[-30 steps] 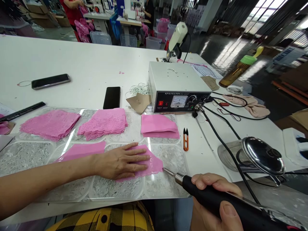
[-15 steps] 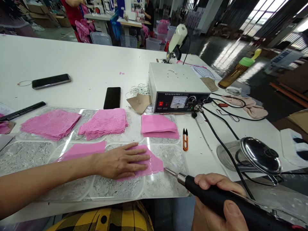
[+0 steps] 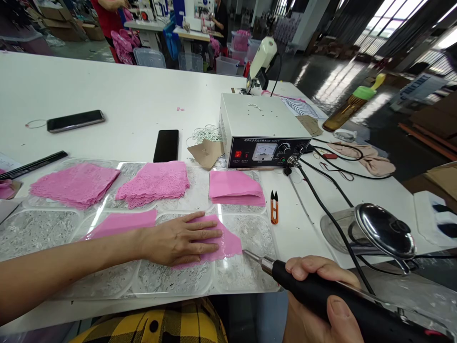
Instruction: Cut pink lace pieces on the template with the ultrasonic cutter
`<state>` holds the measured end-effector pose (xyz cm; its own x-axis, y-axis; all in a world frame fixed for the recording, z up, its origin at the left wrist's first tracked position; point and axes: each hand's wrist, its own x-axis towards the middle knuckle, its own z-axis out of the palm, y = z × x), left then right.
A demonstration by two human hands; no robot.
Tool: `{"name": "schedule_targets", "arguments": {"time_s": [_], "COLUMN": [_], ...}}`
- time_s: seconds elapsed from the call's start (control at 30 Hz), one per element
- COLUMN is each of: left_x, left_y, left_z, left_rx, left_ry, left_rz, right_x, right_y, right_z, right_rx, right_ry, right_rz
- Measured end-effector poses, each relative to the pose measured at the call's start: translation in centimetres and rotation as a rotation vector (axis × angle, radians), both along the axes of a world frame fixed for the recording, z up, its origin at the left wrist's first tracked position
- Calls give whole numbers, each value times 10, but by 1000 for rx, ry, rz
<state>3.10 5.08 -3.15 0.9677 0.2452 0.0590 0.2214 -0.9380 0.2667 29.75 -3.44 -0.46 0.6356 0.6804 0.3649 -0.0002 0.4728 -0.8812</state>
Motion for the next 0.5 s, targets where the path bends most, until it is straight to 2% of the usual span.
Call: {"name": "schedule_targets", "arguments": {"time_s": [0.2, 0.4, 0.5], "left_x": [0, 1, -3], "left_y": [-1, 1, 1], "left_z": [0, 4, 10], "left_rx": [1, -54, -76], "left_ry": [-9, 26, -9], "left_rz": [2, 15, 44], "right_x": [4, -6, 0], "right_y": [-2, -2, -8], "right_z": [0, 9, 3], "right_rx": [-3, -14, -31], "right_ry": [-1, -12, -6], "right_rz": [5, -66, -90]}}
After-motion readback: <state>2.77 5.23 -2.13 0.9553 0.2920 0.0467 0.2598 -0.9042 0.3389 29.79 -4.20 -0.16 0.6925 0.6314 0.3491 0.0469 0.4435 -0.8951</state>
